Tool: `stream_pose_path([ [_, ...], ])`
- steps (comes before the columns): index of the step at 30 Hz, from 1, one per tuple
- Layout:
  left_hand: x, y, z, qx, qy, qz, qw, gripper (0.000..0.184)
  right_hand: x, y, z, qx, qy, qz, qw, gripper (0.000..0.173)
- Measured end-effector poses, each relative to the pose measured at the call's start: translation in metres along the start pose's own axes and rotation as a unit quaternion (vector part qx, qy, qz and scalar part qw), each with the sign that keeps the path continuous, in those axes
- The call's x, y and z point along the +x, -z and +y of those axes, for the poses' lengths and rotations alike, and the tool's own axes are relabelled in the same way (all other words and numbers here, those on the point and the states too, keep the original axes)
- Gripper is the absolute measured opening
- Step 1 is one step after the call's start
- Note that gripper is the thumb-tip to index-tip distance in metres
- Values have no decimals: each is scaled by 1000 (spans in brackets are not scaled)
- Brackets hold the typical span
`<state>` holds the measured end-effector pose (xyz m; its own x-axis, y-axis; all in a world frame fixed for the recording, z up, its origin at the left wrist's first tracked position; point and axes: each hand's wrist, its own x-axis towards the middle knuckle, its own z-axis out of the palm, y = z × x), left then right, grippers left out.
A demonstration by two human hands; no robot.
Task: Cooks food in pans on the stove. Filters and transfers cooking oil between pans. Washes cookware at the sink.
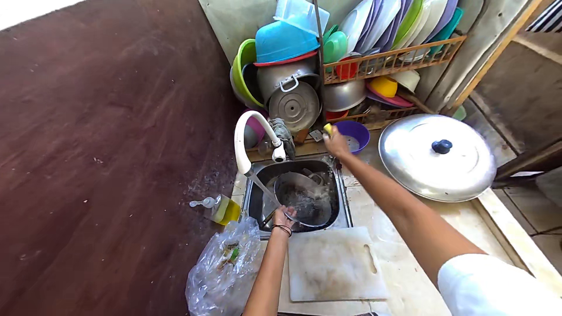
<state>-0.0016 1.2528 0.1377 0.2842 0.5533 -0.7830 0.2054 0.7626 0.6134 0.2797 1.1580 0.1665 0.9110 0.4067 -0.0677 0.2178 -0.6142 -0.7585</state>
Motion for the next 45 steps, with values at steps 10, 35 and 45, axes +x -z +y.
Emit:
stream_pose_path([
  [10, 14, 6, -3, -5, 4, 38, 999, 35, -59, -82, 26, 32, 70, -193, 978, 54],
  [35, 64, 37, -42, 152, 35, 104, 982, 30, -40, -349, 115, -45, 196, -116, 973, 69],
  [45, 72, 32, -49, 153, 91, 92, 980, 32, -123, -320, 93, -71, -103, -208, 970, 72],
])
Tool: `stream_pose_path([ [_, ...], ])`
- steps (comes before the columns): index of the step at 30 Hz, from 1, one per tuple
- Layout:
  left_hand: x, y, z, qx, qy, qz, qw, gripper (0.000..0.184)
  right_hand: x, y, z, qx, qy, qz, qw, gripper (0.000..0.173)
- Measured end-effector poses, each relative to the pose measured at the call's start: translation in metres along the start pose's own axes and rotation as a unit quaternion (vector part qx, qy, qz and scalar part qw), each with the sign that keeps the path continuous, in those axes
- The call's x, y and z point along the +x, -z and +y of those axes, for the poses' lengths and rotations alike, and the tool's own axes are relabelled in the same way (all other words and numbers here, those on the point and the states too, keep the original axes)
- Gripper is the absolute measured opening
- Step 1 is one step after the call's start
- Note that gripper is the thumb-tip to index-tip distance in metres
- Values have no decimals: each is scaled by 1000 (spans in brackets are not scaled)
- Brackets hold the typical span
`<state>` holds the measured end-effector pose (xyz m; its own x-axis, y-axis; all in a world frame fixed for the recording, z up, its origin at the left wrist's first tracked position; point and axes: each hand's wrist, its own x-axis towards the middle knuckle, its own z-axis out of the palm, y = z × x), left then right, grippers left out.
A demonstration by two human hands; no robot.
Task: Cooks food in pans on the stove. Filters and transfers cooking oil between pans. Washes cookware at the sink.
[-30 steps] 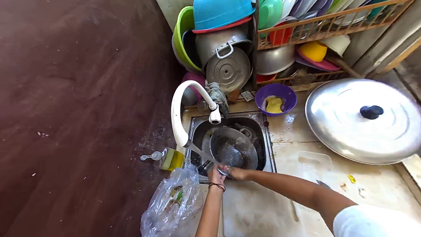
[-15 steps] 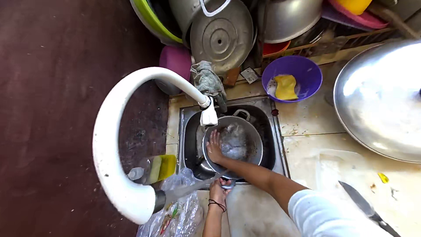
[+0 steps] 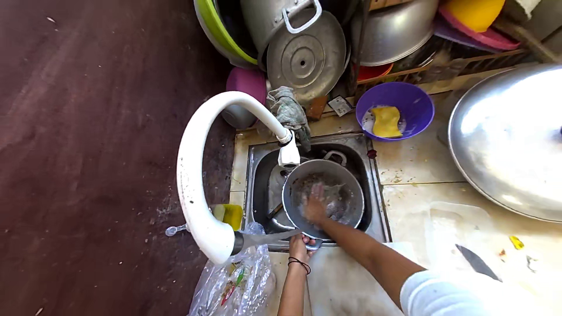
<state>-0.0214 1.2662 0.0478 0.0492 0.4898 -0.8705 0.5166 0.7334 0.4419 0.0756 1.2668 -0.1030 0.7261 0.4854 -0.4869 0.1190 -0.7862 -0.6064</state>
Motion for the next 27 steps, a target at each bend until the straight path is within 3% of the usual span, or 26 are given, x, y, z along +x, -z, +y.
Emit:
stream_pose_path([
  [3, -2, 1, -3, 32, -23, -18, 999, 32, -24, -5, -55, 137, 0, -91, 986, 67],
  [7, -1, -2, -4, 10, -21, -17, 1000, 31, -53, 20, -35, 207, 164, -237, 935, 69],
  [9, 0, -4, -7, -6, -22, -10, 1000, 36, -58, 43, 5, 123, 243, -321, 907, 67],
  [12, 4, -3, -8, -16, -22, -4, 1000, 42, -23, 81, 69, -130, 229, -367, 892, 71],
  [14, 6, -1, -8, -19, -18, 3, 1000, 35, 18, 112, 75, -267, 179, -299, 899, 75],
  [15, 7, -1, -6, -18, -16, 8, 1000, 31, 37, 120, 67, -261, 166, -248, 918, 79],
  [17, 8, -2, -5, -12, -6, 10, 1000, 29, 65, 86, 70, -152, 225, -51, 961, 77],
  [19, 8, -1, -3, 17, -2, 7, 1000, 26, 60, 25, 49, -65, 237, 73, 967, 82],
  [21, 12, -2, -2, 45, -12, 7, 999, 26, 41, -13, 1, 60, 282, 67, 955, 76],
  [23, 13, 1, -5, 47, -19, 1, 999, 28, 33, -19, -46, 153, 392, 41, 906, 69],
  [25, 12, 3, -10, 25, -26, -1, 999, 28, 46, 3, -69, 131, 449, -5, 884, 67],
  [27, 11, 0, -13, 0, -33, 2, 999, 27, 73, 33, -56, 45, 437, -19, 898, 64],
])
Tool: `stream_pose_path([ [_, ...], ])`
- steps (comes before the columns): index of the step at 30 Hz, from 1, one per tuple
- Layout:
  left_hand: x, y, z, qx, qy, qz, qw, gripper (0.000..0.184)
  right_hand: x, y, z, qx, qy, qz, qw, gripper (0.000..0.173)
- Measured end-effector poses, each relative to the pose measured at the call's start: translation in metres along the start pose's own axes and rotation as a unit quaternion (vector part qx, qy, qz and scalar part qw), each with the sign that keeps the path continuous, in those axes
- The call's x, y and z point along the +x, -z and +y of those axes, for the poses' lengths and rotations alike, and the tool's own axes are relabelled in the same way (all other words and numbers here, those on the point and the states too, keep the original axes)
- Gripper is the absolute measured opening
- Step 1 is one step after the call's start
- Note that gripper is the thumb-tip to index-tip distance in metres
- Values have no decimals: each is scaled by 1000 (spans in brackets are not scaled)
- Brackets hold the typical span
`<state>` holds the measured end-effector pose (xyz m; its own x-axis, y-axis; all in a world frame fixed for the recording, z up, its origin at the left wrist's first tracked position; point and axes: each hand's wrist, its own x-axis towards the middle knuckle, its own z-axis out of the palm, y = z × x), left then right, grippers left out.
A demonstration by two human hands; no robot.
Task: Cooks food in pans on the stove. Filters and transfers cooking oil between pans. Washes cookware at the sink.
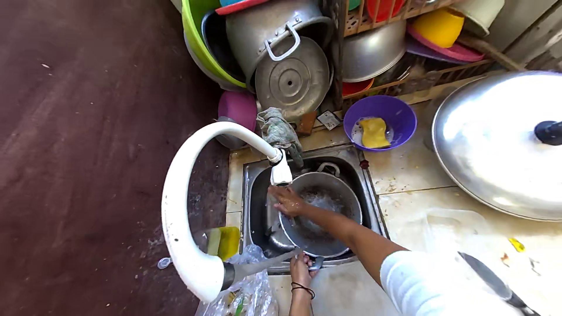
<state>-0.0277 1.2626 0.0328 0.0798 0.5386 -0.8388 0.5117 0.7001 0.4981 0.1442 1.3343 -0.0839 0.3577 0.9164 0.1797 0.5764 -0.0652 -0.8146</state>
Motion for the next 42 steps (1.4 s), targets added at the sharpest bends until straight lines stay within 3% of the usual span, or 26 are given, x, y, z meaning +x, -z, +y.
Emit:
stream_pose_path([
  [4, 0, 3, -2, -32, -10, 4, 999, 29, -45, 67, 85, -202, -118, 36, 972, 60],
  [6, 0, 0, -3, -21, -19, 1, 1000, 27, -82, 81, 103, -277, -170, 59, 944, 58],
  [9, -5, -6, -1, 13, -18, -7, 1000, 34, -115, 55, 54, -189, -290, 53, 936, 64],
  [11, -5, -8, 1, 24, -18, -4, 1000, 46, -106, 21, 6, -73, -328, -33, 941, 66],
  [14, -5, -4, 1, 21, -20, 3, 1000, 50, -87, -29, -36, 83, -194, -84, 974, 64],
  [17, -7, -1, 8, -1, -16, 1, 1000, 47, -109, -25, -33, 121, -89, -128, 980, 62],
  [19, -3, 0, 9, -30, -1, 0, 1000, 45, -129, 15, -3, -3, -133, -240, 962, 59],
  [20, -2, 0, 9, -35, 0, -4, 999, 44, -132, 38, 14, -77, -189, -243, 948, 56],
  [21, -3, 0, 9, -33, -3, -7, 999, 42, -129, 58, 28, -127, -251, -230, 932, 59],
  [22, -4, 0, 7, -30, -5, -9, 999, 40, -127, 63, 40, -159, -291, -165, 929, 65],
  [23, -7, 0, 5, -33, -8, -12, 999, 39, -126, 53, 49, -181, -302, -76, 933, 67],
  [25, -15, 1, 3, -54, -22, -19, 998, 39, -116, 16, 32, -138, -312, 4, 940, 65],
  [26, -15, 0, 4, -73, -31, -26, 997, 41, -104, -7, 16, -71, -292, 31, 953, 67],
  [29, -18, -5, 11, -115, -18, -46, 992, 44, -56, -51, -22, 109, -56, 116, 986, 64],
  [31, -19, -4, 12, -122, -4, -40, 992, 51, -19, -33, -33, 73, 20, 90, 993, 63],
  [32, -17, -5, 8, -118, 4, -29, 993, 54, -11, -18, -25, 29, 18, 69, 997, 60],
  [35, -15, -10, 6, -117, -10, -8, 993, 49, -11, 37, 37, -119, -64, 42, 990, 61],
  [38, -17, -14, -1, -111, -63, -20, 992, 32, -67, 78, 98, -238, -137, 66, 959, 61],
  [40, -22, -20, -2, -107, -87, -28, 990, 34, -109, 84, 84, -230, -219, 63, 946, 62],
  [42, -26, -24, 0, -120, -95, -25, 988, 35, -135, 58, 48, -174, -304, 57, 935, 72],
])
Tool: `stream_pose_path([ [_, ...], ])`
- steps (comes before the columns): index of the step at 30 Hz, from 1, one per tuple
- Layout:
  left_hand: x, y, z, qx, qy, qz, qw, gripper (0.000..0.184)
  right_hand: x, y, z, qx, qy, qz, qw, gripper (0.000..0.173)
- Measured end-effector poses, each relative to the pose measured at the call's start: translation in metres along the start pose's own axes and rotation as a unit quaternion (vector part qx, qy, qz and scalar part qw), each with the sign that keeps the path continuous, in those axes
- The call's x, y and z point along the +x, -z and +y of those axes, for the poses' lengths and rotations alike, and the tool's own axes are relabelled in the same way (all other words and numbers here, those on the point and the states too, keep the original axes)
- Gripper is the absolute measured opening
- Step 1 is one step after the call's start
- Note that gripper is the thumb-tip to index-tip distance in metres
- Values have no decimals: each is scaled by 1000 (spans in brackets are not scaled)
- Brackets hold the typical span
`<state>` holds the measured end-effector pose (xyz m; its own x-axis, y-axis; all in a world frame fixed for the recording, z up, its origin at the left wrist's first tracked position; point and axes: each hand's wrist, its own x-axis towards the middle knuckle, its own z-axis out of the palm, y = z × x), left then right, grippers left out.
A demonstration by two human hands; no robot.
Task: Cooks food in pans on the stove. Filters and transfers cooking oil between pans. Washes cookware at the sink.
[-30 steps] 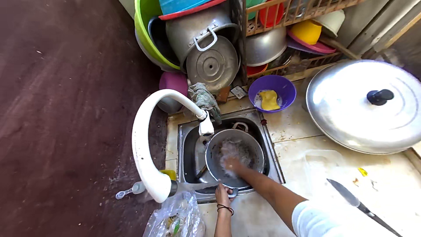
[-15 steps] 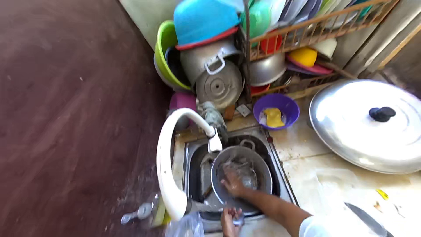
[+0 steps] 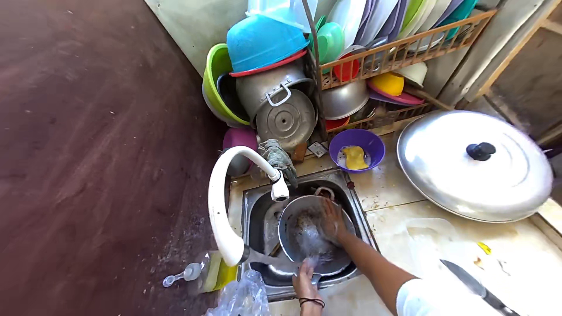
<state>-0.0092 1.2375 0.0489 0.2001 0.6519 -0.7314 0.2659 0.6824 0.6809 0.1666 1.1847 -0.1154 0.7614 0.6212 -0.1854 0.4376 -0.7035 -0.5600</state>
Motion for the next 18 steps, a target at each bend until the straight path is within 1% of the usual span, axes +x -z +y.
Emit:
stream_pose_path([
  [1, -1, -1, 2, -14, 2, -4, 1000, 36, -21, -5, -18, 23, -31, -60, 997, 80],
  [2, -1, 0, 4, -31, 8, -10, 999, 39, -39, -10, -39, 48, -55, -136, 988, 85],
  [4, 1, 6, 5, -69, 12, -18, 997, 45, -55, -20, -83, 89, -58, -272, 956, 82],
  [5, 2, 9, 7, -86, 4, -13, 996, 44, -61, -15, -106, 131, -58, -310, 940, 76],
  [6, 0, 11, 11, -106, -2, -10, 994, 42, -68, -9, -122, 190, -67, -310, 929, 60],
  [7, -6, 14, 21, -127, -3, -16, 992, 40, -74, 3, -135, 257, -98, -298, 914, 39],
  [8, -12, 16, 35, -138, 0, -24, 990, 34, -77, 24, -146, 307, -127, -301, 894, 31],
  [9, -18, 17, 50, -136, 2, -30, 990, 26, -82, 50, -157, 327, -148, -300, 884, 29],
  [11, -32, 19, 77, -109, -12, -38, 993, 16, -98, 108, -184, 339, -134, -281, 888, 29],
  [13, -48, 19, 97, -97, -5, -53, 994, 24, -111, 145, -209, 377, -104, -254, 884, 26],
  [14, -56, 13, 108, -88, -5, -56, 995, 26, -111, 160, -222, 412, -100, -231, 876, 23],
  [15, -65, 9, 119, -90, -5, -83, 992, 32, -114, 178, -237, 435, -98, -203, 872, 21],
  [16, -74, 6, 128, -78, -13, -111, 991, 37, -119, 193, -251, 440, -95, -177, 875, 20],
  [18, -91, 1, 143, -13, -54, -150, 987, 37, -126, 216, -271, 431, -86, -151, 885, 22],
])
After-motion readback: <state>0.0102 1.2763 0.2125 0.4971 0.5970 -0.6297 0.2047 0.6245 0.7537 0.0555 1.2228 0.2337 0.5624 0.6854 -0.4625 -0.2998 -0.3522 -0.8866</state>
